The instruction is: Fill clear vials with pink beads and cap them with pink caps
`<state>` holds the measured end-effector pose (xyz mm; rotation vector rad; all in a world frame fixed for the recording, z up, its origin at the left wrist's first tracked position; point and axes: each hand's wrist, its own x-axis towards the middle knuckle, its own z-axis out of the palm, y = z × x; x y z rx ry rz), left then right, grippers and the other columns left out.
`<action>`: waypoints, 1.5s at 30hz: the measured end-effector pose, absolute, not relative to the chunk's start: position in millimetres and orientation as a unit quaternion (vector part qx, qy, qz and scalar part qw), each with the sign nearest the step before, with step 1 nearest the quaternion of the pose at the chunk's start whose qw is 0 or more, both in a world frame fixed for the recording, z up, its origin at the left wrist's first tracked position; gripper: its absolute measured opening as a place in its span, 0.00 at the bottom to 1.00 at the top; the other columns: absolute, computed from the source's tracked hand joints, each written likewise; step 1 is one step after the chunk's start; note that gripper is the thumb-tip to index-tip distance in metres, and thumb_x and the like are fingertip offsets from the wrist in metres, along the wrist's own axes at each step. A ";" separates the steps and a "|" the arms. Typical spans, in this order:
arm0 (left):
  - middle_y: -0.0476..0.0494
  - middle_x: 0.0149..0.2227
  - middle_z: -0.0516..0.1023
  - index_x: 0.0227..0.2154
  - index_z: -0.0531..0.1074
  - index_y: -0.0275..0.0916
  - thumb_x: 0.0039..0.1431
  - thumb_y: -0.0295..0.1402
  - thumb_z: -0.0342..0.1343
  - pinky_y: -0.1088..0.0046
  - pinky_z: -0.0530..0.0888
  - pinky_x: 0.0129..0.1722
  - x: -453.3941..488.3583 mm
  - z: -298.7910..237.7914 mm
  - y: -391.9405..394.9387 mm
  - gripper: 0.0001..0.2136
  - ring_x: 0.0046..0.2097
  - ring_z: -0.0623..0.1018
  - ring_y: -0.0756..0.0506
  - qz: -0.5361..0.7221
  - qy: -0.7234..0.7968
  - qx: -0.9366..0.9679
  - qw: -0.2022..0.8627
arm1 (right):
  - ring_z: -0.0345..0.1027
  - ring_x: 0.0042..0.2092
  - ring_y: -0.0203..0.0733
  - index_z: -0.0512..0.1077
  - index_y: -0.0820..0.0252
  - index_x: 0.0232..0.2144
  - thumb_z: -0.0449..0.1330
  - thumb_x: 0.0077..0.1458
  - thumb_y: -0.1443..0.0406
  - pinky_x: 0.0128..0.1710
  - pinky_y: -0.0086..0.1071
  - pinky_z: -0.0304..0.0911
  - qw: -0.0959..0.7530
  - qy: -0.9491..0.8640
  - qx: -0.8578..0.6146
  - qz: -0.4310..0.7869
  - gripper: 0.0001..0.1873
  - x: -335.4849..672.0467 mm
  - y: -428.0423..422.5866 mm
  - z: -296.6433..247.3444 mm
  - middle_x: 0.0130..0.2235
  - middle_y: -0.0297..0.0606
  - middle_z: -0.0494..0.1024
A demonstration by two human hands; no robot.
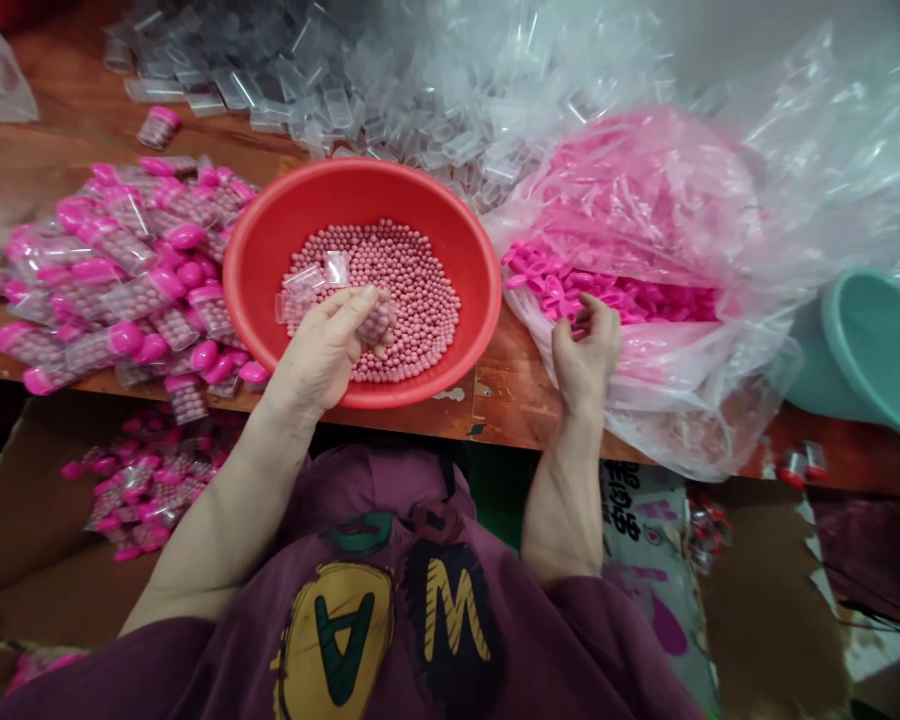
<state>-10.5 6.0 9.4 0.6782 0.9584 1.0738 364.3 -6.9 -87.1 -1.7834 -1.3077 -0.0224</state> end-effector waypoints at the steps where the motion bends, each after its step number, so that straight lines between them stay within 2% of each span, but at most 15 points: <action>1: 0.46 0.36 0.83 0.41 0.80 0.39 0.61 0.43 0.73 0.77 0.76 0.34 -10.5 8.7 6.1 0.14 0.35 0.80 0.50 0.486 0.424 0.300 0.703 | 0.74 0.44 0.46 0.80 0.56 0.54 0.65 0.58 0.60 0.54 0.51 0.76 0.464 -0.536 -0.705 -0.009 0.22 357.5 -9.5 -80.8 0.46 0.39 0.79; 3: 0.47 0.38 0.83 0.44 0.80 0.39 0.60 0.37 0.73 0.76 0.76 0.34 -10.2 8.1 5.9 0.13 0.37 0.81 0.50 0.484 0.411 0.297 0.713 | 0.77 0.45 0.46 0.82 0.54 0.53 0.66 0.61 0.57 0.54 0.51 0.77 0.513 -0.534 -0.671 0.038 0.19 335.7 -11.1 -65.8 0.46 0.39 0.81; 6: 0.47 0.40 0.82 0.44 0.79 0.38 0.57 0.30 0.71 0.76 0.76 0.36 -8.8 7.5 5.2 0.12 0.38 0.81 0.50 0.461 0.395 0.315 0.729 | 0.80 0.43 0.44 0.83 0.50 0.53 0.70 0.63 0.54 0.51 0.49 0.80 0.576 -0.524 -0.601 0.179 0.17 284.2 -9.3 -42.0 0.45 0.36 0.85; 9: 0.46 0.43 0.83 0.45 0.80 0.38 0.60 0.29 0.69 0.75 0.76 0.39 -8.3 2.8 6.7 0.11 0.41 0.82 0.50 0.446 0.372 0.333 0.743 | 0.83 0.44 0.45 0.85 0.46 0.49 0.73 0.64 0.53 0.50 0.48 0.83 0.589 -0.543 -0.545 0.249 0.14 225.9 -6.1 -22.0 0.45 0.36 0.88; 11: 0.44 0.45 0.85 0.47 0.80 0.39 0.63 0.29 0.69 0.74 0.76 0.43 -9.3 -2.4 9.0 0.11 0.43 0.82 0.49 0.447 0.361 0.333 0.748 | 0.85 0.46 0.47 0.86 0.46 0.48 0.73 0.65 0.53 0.52 0.50 0.83 0.581 -0.564 -0.522 0.269 0.12 194.3 -3.1 -12.4 0.46 0.36 0.89; 16: 0.40 0.50 0.86 0.47 0.82 0.37 0.62 0.33 0.73 0.72 0.77 0.48 -12.2 -9.4 12.6 0.12 0.46 0.82 0.48 0.454 0.325 0.340 0.757 | 0.85 0.49 0.47 0.87 0.48 0.46 0.71 0.68 0.55 0.55 0.49 0.82 0.537 -0.651 -0.485 0.229 0.09 161.9 5.1 -3.7 0.47 0.37 0.89; 22: 0.43 0.46 0.86 0.49 0.83 0.38 0.65 0.32 0.70 0.78 0.74 0.39 -13.7 -4.6 12.1 0.11 0.38 0.79 0.53 0.434 0.338 0.333 0.766 | 0.85 0.49 0.50 0.88 0.45 0.45 0.70 0.69 0.55 0.54 0.51 0.82 0.515 -0.671 -0.490 0.210 0.07 168.4 5.1 -2.0 0.46 0.38 0.89; 27: 0.44 0.44 0.84 0.49 0.83 0.36 0.70 0.27 0.63 0.78 0.76 0.43 -8.3 -0.2 9.5 0.08 0.41 0.79 0.51 0.444 0.383 0.328 0.741 | 0.85 0.50 0.48 0.88 0.46 0.47 0.66 0.71 0.59 0.55 0.49 0.83 0.473 -0.711 -0.488 0.180 0.09 168.3 4.1 -1.0 0.47 0.38 0.89; 31: 0.44 0.44 0.83 0.50 0.81 0.35 0.69 0.26 0.62 0.76 0.78 0.48 -4.5 -3.3 7.2 0.09 0.44 0.80 0.51 0.470 0.395 0.334 0.716 | 0.85 0.49 0.48 0.87 0.48 0.50 0.64 0.73 0.60 0.53 0.48 0.84 0.465 -0.743 -0.460 0.143 0.12 167.1 -1.3 -3.7 0.48 0.40 0.89; 34: 0.44 0.44 0.83 0.52 0.81 0.36 0.68 0.29 0.64 0.73 0.80 0.51 -6.6 -5.1 5.9 0.11 0.45 0.81 0.49 0.475 0.385 0.350 0.710 | 0.85 0.49 0.49 0.87 0.49 0.50 0.64 0.74 0.57 0.53 0.48 0.84 0.464 -0.743 -0.457 0.155 0.12 171.0 -4.2 -6.3 0.47 0.41 0.88; 37: 0.44 0.42 0.82 0.52 0.81 0.36 0.64 0.36 0.71 0.71 0.79 0.45 -11.2 -3.3 5.6 0.17 0.42 0.81 0.48 0.442 0.351 0.382 0.731 | 0.84 0.49 0.48 0.88 0.47 0.50 0.66 0.73 0.51 0.54 0.47 0.82 0.499 -0.689 -0.467 0.239 0.13 174.3 3.7 -6.9 0.46 0.39 0.88; 39: 0.46 0.38 0.81 0.48 0.81 0.36 0.59 0.40 0.76 0.71 0.77 0.40 -13.8 -1.2 6.4 0.19 0.38 0.79 0.49 0.396 0.323 0.404 0.758 | 0.85 0.49 0.48 0.87 0.47 0.50 0.64 0.74 0.46 0.55 0.47 0.82 0.528 -0.628 -0.468 0.328 0.18 172.5 15.6 -5.8 0.47 0.39 0.88; 41: 0.47 0.35 0.80 0.43 0.81 0.36 0.55 0.43 0.78 0.71 0.75 0.38 -15.1 0.1 7.9 0.20 0.36 0.77 0.50 0.361 0.306 0.410 0.780 | 0.85 0.48 0.48 0.87 0.48 0.51 0.60 0.75 0.42 0.53 0.47 0.83 0.519 -0.589 -0.454 0.420 0.24 168.8 28.1 -3.7 0.47 0.40 0.88; 43: 0.47 0.35 0.81 0.39 0.80 0.37 0.52 0.44 0.81 0.70 0.76 0.42 -15.1 0.1 10.1 0.21 0.38 0.79 0.49 0.365 0.300 0.399 0.786 | 0.85 0.48 0.48 0.85 0.48 0.53 0.60 0.75 0.40 0.52 0.47 0.83 0.500 -0.591 -0.441 0.454 0.26 167.0 35.2 -1.5 0.47 0.40 0.88; 45: 0.46 0.37 0.83 0.38 0.80 0.37 0.50 0.44 0.82 0.70 0.77 0.47 -14.5 -0.7 12.7 0.22 0.41 0.80 0.48 0.394 0.304 0.379 0.780 | 0.84 0.49 0.47 0.84 0.46 0.55 0.60 0.75 0.43 0.55 0.48 0.82 0.515 -0.616 -0.442 0.401 0.22 169.1 33.2 -0.8 0.46 0.38 0.87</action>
